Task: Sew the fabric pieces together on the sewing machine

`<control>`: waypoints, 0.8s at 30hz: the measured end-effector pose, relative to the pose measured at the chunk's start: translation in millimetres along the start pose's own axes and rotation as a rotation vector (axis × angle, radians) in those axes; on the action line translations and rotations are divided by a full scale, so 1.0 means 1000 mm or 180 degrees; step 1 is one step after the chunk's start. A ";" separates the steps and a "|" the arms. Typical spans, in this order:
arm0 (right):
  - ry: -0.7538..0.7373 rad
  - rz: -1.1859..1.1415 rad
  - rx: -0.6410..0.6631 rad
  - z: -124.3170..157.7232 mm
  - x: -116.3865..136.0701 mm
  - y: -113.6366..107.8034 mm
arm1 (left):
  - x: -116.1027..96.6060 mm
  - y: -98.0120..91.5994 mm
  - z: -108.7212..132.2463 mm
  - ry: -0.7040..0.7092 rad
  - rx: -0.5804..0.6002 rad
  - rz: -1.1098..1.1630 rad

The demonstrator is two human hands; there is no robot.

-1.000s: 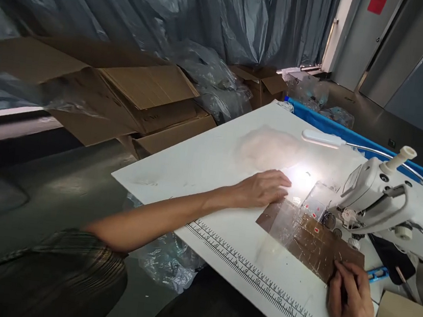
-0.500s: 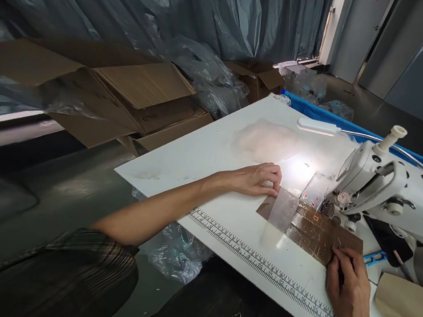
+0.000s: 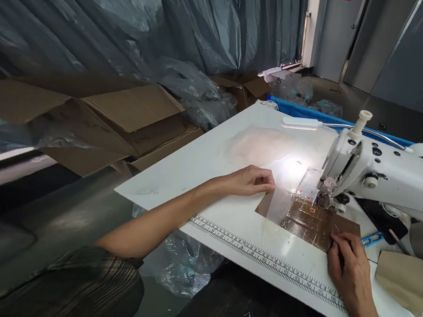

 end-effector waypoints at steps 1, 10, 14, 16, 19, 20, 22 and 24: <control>0.0117 -0.0104 -0.0014 0.000 0.000 -0.001 | -0.006 0.001 0.002 -0.0039 0.0021 0.0290; 0.0903 -0.2086 0.0924 -0.027 0.035 0.004 | -0.091 0.031 0.038 0.0402 0.0642 0.0993; 0.1416 -0.2580 0.0542 -0.040 0.068 0.018 | -0.102 0.039 0.047 0.0493 0.0533 0.0924; 0.1762 -0.2865 0.0309 -0.041 0.074 0.022 | -0.100 0.039 0.051 0.0449 0.0452 0.0863; 0.2445 -0.3736 0.0353 -0.038 0.071 0.023 | -0.093 0.035 0.055 0.0122 0.0428 0.1153; 0.2679 -0.4074 0.0428 -0.037 0.069 0.022 | -0.090 0.035 0.055 -0.0031 0.0534 0.1384; 0.2956 -0.4637 0.0535 -0.036 0.067 0.018 | -0.087 0.036 0.056 -0.0295 0.0853 0.1872; 0.2901 -0.4996 0.0611 -0.037 0.067 0.017 | -0.086 0.039 0.056 -0.0436 0.1127 0.2207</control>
Point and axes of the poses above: each hand's wrist, its own z-axis away from the middle knuckle, its own y-axis out of the palm, x = y × z, the point moved 2 cm from there along -z, towards the middle knuckle, and after that the axes turned 13 degrees about -y, right-handed, at the moved point
